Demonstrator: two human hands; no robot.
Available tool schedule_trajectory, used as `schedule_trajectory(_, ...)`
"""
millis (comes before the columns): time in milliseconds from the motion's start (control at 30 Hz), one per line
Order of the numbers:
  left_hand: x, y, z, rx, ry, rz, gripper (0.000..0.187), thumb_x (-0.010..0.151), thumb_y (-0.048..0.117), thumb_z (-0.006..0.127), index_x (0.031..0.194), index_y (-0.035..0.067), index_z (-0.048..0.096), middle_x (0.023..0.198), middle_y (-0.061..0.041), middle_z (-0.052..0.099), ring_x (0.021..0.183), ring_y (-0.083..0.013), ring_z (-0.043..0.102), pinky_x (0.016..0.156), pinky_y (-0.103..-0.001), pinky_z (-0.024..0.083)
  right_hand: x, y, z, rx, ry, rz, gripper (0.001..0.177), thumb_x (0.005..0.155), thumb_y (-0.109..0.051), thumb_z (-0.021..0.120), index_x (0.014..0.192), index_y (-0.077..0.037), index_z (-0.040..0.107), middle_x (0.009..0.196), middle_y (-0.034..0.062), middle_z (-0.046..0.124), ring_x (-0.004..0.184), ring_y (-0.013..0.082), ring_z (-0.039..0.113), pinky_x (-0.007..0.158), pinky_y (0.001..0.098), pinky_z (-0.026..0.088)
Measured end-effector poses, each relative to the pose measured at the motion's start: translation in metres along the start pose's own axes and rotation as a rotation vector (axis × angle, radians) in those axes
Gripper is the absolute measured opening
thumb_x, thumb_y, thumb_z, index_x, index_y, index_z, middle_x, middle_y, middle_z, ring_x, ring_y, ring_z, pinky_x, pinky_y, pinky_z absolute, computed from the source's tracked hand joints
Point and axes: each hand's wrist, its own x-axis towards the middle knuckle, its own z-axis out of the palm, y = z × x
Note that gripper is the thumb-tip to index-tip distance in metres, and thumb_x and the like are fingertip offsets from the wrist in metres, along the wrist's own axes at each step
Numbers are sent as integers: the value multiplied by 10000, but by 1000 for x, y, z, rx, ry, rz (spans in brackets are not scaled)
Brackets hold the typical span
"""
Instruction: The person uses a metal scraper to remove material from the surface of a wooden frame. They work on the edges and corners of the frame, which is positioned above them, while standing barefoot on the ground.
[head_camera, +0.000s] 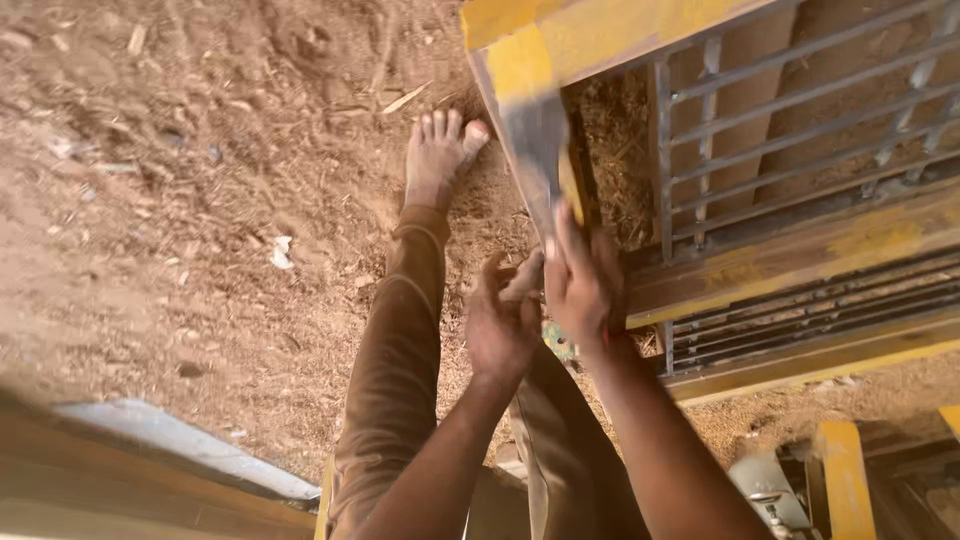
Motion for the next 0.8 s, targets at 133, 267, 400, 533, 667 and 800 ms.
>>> schedule_trajectory(133,-17,4,-2,-17,6,7,642,906,144,695,1477,31,424,1196,-167,699,1079,-321,681,926,-450,574,-6,-3,-9,-98,-68,74,477,1092,-185,634,1552,-155,508,1047,130,652,832,247,636,649,362,531)
schedule_trajectory(267,4,3,-7,14,121,69,661,884,172,746,1442,4,433,1188,-199,679,1106,-346,668,912,-461,562,-5,4,-4,42,-3,-31,491,1125,-142,563,1602,-137,445,1298,186,638,1042,303,694,800,375,595)
schedule_trajectory(400,-8,1,0,-21,122,72,587,940,172,701,1450,10,460,1211,-188,693,1107,-330,682,903,-453,580,-34,9,-11,-57,-133,129,504,1036,-123,662,1529,-141,553,1067,149,660,838,303,677,691,416,555)
schedule_trajectory(533,6,17,-6,38,95,31,661,881,159,718,1460,13,433,1192,-174,693,1093,-314,678,922,-463,574,-2,5,-13,11,-36,-3,512,1090,-134,627,1578,-148,474,1138,135,645,870,278,666,742,378,565)
schedule_trajectory(667,-8,16,-12,30,102,58,692,897,150,738,1495,62,402,1211,-171,698,1127,-327,674,944,-474,561,11,-5,-20,3,-124,104,486,1053,-125,669,1520,-91,536,1011,142,659,771,266,643,642,380,529)
schedule_trajectory(800,17,16,-9,-54,101,52,744,858,117,707,1515,91,360,1254,-158,694,1156,-328,673,887,-454,575,19,-7,-21,-28,-1,-40,509,1093,-134,591,1587,-150,470,1193,184,654,1014,324,682,885,413,588)
